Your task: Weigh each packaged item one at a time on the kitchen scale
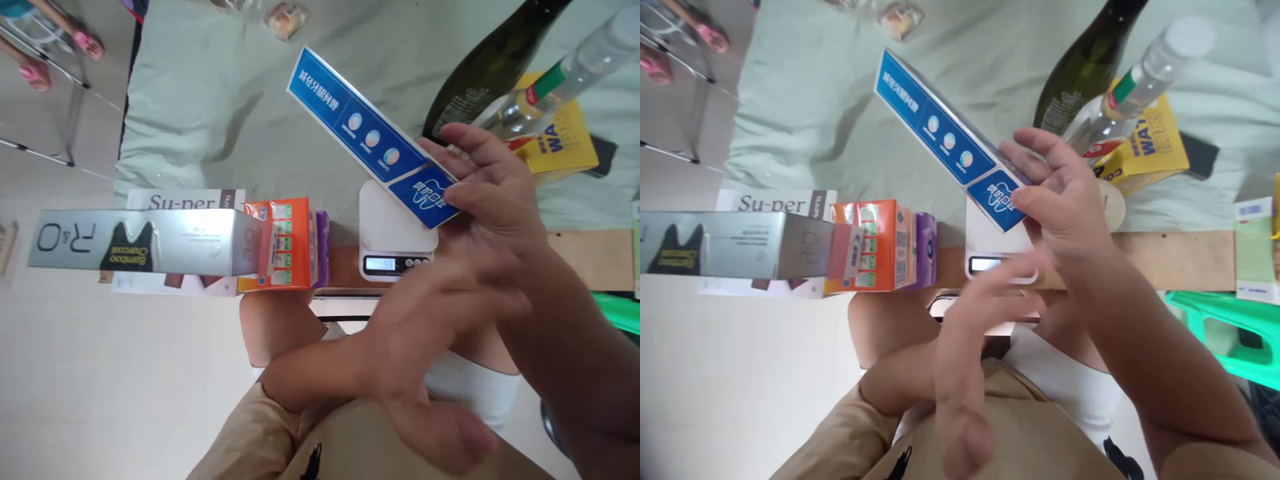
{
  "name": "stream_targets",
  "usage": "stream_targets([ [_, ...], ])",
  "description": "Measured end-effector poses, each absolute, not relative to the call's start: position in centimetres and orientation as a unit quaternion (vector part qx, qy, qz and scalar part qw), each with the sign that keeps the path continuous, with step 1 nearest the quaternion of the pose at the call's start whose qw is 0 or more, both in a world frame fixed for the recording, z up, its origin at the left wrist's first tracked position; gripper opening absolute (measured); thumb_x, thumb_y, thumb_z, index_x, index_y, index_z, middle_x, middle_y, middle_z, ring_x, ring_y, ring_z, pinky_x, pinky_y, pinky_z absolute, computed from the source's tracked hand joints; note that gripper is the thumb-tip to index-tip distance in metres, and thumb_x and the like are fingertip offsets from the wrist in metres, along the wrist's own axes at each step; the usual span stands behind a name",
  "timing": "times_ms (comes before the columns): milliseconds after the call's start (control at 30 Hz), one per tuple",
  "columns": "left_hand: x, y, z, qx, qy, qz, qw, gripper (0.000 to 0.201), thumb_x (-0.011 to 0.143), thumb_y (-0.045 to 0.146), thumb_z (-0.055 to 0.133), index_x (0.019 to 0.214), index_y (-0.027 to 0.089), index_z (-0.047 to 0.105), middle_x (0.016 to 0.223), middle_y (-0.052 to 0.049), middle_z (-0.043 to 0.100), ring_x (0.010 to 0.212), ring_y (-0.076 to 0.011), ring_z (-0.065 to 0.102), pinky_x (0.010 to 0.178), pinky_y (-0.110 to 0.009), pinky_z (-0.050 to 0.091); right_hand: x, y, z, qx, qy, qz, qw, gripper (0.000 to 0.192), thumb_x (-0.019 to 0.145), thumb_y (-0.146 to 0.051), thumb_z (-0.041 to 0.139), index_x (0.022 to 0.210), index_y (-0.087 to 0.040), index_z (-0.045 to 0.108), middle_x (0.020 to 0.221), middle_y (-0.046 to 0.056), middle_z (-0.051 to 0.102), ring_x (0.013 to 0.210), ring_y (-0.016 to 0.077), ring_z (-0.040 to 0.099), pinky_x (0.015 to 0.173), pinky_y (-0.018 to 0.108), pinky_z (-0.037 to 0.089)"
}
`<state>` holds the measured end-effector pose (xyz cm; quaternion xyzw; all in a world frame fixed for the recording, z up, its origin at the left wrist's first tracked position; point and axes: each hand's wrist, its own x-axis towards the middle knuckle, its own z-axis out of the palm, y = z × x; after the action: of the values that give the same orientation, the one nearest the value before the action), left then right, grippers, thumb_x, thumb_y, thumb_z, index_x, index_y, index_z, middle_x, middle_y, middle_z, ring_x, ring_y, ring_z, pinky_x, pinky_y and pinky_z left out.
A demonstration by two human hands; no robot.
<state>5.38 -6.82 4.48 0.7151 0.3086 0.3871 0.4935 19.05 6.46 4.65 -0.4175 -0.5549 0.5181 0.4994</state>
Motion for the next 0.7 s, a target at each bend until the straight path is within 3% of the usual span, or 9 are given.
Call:
stream_targets([
  [67,5.8,-6.6,3.1,0.705,0.205,0.497,0.462,0.065,0.102,0.074,0.032,0.116,0.023,0.070,0.124,-0.005,0.077,0.126,-0.0196,0.074,0.115,-0.036,0.058,17.1,8.3,5.7,-0.396,-0.584,0.532,0.469,0.056,0.069,-0.030,0.084,0.123,-0.033,0.067,0.124,0.001,0.079,0.127,0.0260,0.074,0.104,0.047,0.067],
  [100,6.1,-6.3,2.3,0.690,0.135,0.555,0.444,0.058,0.101,0.072,0.041,0.105,0.023,0.072,0.109,-0.002,0.081,0.106,-0.0158,0.080,0.104,-0.031,0.062,16.1,9.3,6.2,-0.383,-0.607,0.533,0.448,0.057,0.068,-0.029,0.083,0.123,-0.034,0.067,0.125,0.000,0.079,0.128,0.0254,0.074,0.105,0.044,0.066],
  [200,6.6,-5.1,0.2,0.691,0.069,0.546,0.469,0.059,0.092,0.080,0.056,0.082,0.024,0.071,0.076,0.001,0.079,0.074,-0.0139,0.078,0.078,-0.029,0.063,12.9,12.0,7.4,-0.362,-0.700,0.489,0.373,0.059,0.067,-0.026,0.083,0.124,-0.032,0.069,0.135,0.003,0.076,0.130,0.0267,0.073,0.113,0.042,0.062],
  [300,6.7,-4.2,-0.6,0.706,0.080,0.487,0.508,0.067,0.086,0.089,0.056,0.074,0.026,0.074,0.063,0.002,0.075,0.060,-0.0134,0.073,0.074,-0.030,0.061,10.0,13.9,7.1,-0.340,-0.780,0.436,0.293,0.065,0.066,-0.021,0.081,0.129,-0.028,0.070,0.149,0.004,0.069,0.141,0.0310,0.066,0.127,0.049,0.052],
  [433,6.4,-3.0,-0.5,0.720,0.045,0.465,0.514,0.076,0.091,0.092,0.041,0.075,0.029,0.080,0.065,0.002,0.077,0.053,-0.0118,0.069,0.076,-0.028,0.062,7.2,15.1,5.1,-0.271,-0.849,0.406,0.200,0.066,0.072,-0.024,0.077,0.137,-0.026,0.067,0.154,0.005,0.066,0.148,0.0317,0.061,0.126,0.050,0.051],
  [567,5.1,-2.6,-0.1,0.760,0.018,0.435,0.483,0.077,0.089,0.093,0.042,0.074,0.029,0.081,0.075,0.000,0.081,0.063,-0.0144,0.074,0.081,-0.027,0.064,5.4,15.6,3.4,-0.179,-0.899,0.383,0.118,0.067,0.080,-0.031,0.073,0.145,-0.026,0.062,0.165,0.007,0.055,0.152,0.0295,0.057,0.123,0.045,0.051],
  [633,4.3,-3.0,0.2,0.776,0.026,0.412,0.477,0.077,0.087,0.094,0.045,0.091,0.028,0.085,0.082,-0.003,0.082,0.073,-0.0178,0.078,0.091,-0.028,0.065,5.1,16.0,3.0,-0.152,-0.910,0.375,0.084,0.072,0.082,-0.033,0.071,0.152,-0.025,0.056,0.172,0.008,0.047,0.154,0.0296,0.054,0.123,0.045,0.051],
  [700,3.9,-3.4,0.2,0.780,0.036,0.403,0.477,0.080,0.088,0.092,0.047,0.122,0.028,0.081,0.088,-0.004,0.083,0.083,-0.0204,0.080,0.102,-0.029,0.063,5.1,16.6,2.8,-0.146,-0.915,0.373,0.047,0.079,0.083,-0.035,0.071,0.158,-0.025,0.049,0.173,0.009,0.044,0.152,0.0299,0.056,0.122,0.044,0.051],
])
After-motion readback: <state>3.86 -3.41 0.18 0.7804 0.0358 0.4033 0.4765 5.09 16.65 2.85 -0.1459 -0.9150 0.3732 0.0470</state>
